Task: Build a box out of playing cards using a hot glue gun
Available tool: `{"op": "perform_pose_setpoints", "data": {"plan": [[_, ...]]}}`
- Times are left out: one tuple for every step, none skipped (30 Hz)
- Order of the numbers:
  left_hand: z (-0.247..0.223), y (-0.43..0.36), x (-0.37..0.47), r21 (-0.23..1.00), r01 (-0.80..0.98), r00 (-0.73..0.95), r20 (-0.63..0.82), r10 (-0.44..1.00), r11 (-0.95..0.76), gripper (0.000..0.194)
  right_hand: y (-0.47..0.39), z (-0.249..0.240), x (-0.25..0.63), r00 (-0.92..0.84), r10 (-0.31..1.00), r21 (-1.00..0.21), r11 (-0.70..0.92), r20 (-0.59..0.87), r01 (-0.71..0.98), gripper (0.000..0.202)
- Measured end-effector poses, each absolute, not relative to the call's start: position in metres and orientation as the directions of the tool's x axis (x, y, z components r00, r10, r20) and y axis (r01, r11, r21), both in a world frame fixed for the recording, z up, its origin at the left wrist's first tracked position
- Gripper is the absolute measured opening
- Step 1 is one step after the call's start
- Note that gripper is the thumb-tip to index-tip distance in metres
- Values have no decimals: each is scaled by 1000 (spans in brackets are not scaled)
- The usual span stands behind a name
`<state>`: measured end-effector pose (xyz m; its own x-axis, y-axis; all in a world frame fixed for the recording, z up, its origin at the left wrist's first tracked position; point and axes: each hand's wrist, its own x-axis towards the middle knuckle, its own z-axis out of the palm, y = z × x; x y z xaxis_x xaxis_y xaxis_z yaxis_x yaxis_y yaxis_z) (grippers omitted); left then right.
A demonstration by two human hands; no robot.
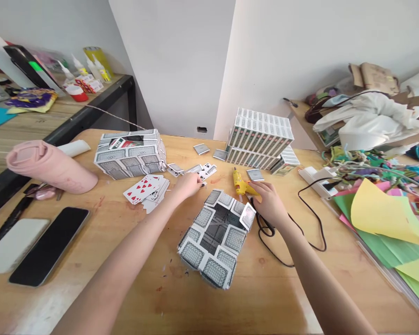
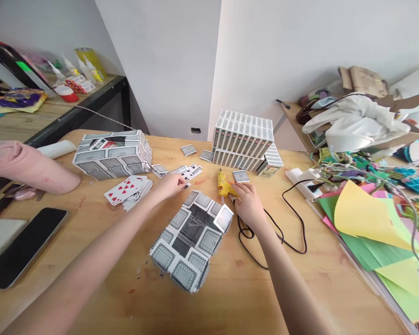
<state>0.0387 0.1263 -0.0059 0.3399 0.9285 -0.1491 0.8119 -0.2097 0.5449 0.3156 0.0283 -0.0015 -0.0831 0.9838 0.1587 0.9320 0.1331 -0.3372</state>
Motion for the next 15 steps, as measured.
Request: {"op": "perform_pose_setpoints", "data": {"plan": [[-7, 124, 35, 554, 806, 340, -147, 929, -208, 10, 35, -3, 313, -113, 987, -303, 143, 114, 942, 55], [-6, 122, 32, 564, 800, 338, -142, 930, -204, 11, 41, -3, 311, -130, 988, -282, 148, 81, 948, 56], [-6, 119, 29, 576, 793, 334, -137, 932, -200, 12, 46, -4, 309, -142, 988, -272, 152, 57, 950, 55], [-4, 115, 25, 589, 784, 331, -130, 935, -196, 12, 51, -4, 307, -151, 988, -270, 157, 44, 950, 53], [-2, 110, 22, 605, 773, 329, -122, 936, -193, 13, 55, -4, 306, -159, 987, -273, 163, 36, 948, 51], [1, 104, 18, 623, 758, 330, -114, 937, -191, 14, 59, -3, 306, -165, 986, -272, 166, 27, 948, 49], [5, 97, 15, 643, 741, 335, -107, 936, -192, 16, 62, -2, 306, -167, 986, -273, 166, 19, 948, 47], [8, 89, 12, 664, 721, 345, -100, 933, -195, 19, 64, -1, 307, -166, 986, -274, 163, 15, 948, 46], [11, 80, 9, 686, 700, 356, -94, 930, -199, 22, 66, 1, 308, -159, 987, -275, 157, 14, 948, 44], [13, 71, 5, 704, 682, 365, -91, 926, -199, 25, 67, 4, 311, -146, 989, -277, 146, 19, 950, 41], [15, 62, 2, 727, 658, 374, -90, 923, -195, 28, 68, 8, 314, -130, 991, -275, 132, 28, 952, 39], [16, 55, -1, 767, 615, 392, -95, 915, -183, 30, 67, 14, 317, -96, 994, -278, 105, 45, 955, 36], [16, 49, -4, 793, 584, 406, -101, 908, -173, 30, 66, 20, 321, -41, 997, -293, 58, 66, 954, 33], [15, 45, -6, 808, 566, 409, -99, 907, -167, 29, 64, 28, 325, 34, 996, -318, -5, 85, 948, 28], [13, 44, -8, 808, 565, 400, -90, 912, -168, 28, 61, 36, 329, 145, 985, -377, -99, 96, 921, 24]]}}
